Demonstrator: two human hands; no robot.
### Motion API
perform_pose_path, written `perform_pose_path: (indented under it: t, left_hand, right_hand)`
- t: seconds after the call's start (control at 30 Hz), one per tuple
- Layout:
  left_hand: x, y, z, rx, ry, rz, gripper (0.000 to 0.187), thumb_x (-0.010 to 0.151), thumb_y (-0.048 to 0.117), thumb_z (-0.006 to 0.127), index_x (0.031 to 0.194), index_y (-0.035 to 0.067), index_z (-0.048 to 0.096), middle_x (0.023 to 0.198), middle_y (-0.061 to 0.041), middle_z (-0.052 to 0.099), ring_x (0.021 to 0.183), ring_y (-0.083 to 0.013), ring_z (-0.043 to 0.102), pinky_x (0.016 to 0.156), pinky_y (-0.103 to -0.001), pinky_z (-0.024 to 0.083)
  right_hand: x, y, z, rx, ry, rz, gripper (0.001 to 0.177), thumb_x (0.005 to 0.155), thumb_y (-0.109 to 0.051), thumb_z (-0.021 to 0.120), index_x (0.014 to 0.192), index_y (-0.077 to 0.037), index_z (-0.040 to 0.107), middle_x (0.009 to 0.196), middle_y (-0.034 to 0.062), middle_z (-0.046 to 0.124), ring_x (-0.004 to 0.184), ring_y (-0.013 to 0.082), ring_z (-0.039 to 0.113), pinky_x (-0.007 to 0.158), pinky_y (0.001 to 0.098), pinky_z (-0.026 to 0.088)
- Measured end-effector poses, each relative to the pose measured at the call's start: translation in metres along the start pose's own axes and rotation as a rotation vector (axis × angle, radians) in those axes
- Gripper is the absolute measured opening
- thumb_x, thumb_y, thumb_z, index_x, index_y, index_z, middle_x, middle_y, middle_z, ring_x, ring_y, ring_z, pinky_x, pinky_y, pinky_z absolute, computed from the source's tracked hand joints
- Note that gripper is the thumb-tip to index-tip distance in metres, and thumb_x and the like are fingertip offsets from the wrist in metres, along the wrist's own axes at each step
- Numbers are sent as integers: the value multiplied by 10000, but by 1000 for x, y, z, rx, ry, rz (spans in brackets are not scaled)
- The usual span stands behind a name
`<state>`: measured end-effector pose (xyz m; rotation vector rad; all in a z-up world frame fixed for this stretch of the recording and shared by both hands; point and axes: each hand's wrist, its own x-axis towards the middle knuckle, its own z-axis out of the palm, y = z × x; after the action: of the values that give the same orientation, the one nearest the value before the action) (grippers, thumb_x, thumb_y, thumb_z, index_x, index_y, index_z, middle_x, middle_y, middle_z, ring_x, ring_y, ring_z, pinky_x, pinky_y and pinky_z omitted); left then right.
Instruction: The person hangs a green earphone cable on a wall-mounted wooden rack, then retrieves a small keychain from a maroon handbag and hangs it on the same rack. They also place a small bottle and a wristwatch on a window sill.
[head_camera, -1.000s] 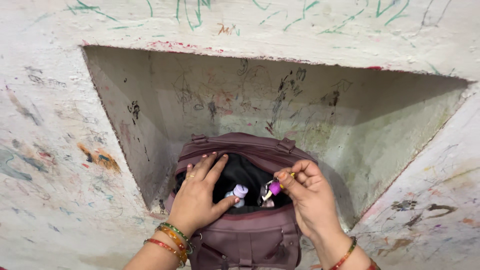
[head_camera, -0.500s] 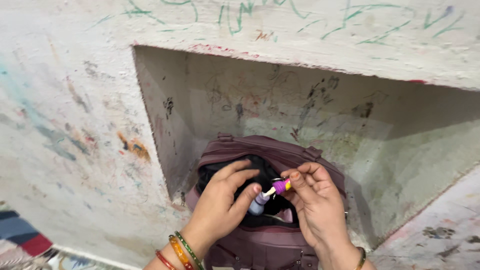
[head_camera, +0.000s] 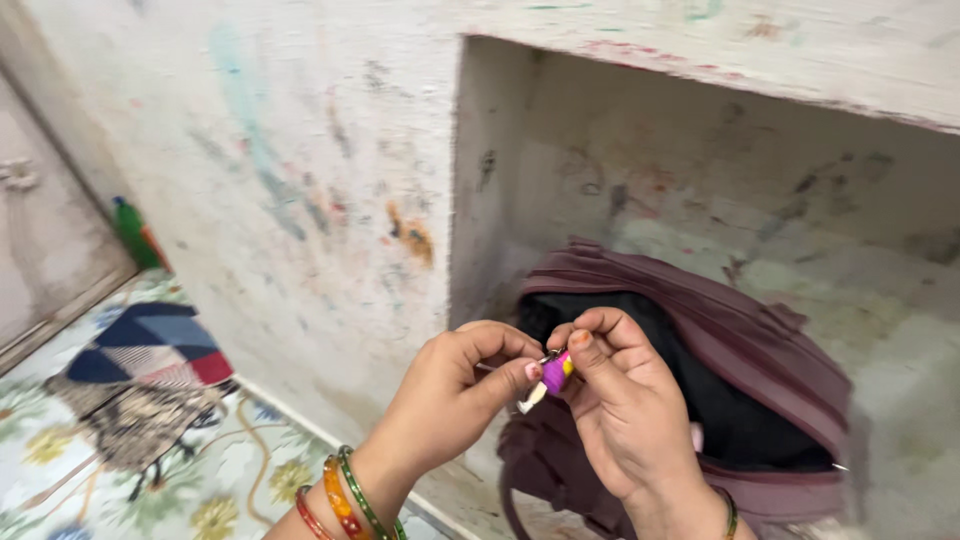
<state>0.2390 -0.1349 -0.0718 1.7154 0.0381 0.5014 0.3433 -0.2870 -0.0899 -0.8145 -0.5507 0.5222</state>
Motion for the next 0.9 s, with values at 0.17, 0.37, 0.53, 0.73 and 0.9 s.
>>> perform_pose_path:
  t: [0.17,0.37,0.53,0.73,0.9]
  left_hand:
    - [-34,-8,-44,8,74,63,131,916,99,701,991,15,769,1014,-18,762,869,-85,694,762,-259,577]
    - [-99,-5,-103,145,328,-7,180,957,183,658,1017,51,764,910,-30,766,820,-87,647,721,-253,537]
    - [-162,9,-156,-120,503,61,276,1017,242,562,979,22,724,976,-10,748,865,-78,588,805,-252,506]
    - [-232,32,-211,-344,705,33,211,989,223,619,960,35,711,894,-5,700,832,-83,607,748,-254,485]
    - [-280,59,-253,-345,745,88,133,937,156,696,975,28,705,852,7,686,765,-71,579,690,-237,467]
  right_hand:
    - [4,32,38,77,-78,107,89,1004,-109,602,1086,-71,602,989,70,673,893,151,634,821,311,515]
    - [-6,81,104,55,-206,230,115,999,-121,619,1096,-60,612,1005,83,678,868,160,615,802,333,505]
    - [-29,117,168,-189,-375,290,167,939,-82,673,1092,-33,628,1020,70,689,977,145,634,902,325,507]
    - [-65,156,246,-419,-643,319,239,918,-90,704,1139,-25,640,1039,32,679,972,109,641,892,293,529]
    - [-83,188,321,-380,-778,214,280,922,-111,698,1180,-35,623,1032,13,679,915,97,665,847,282,574]
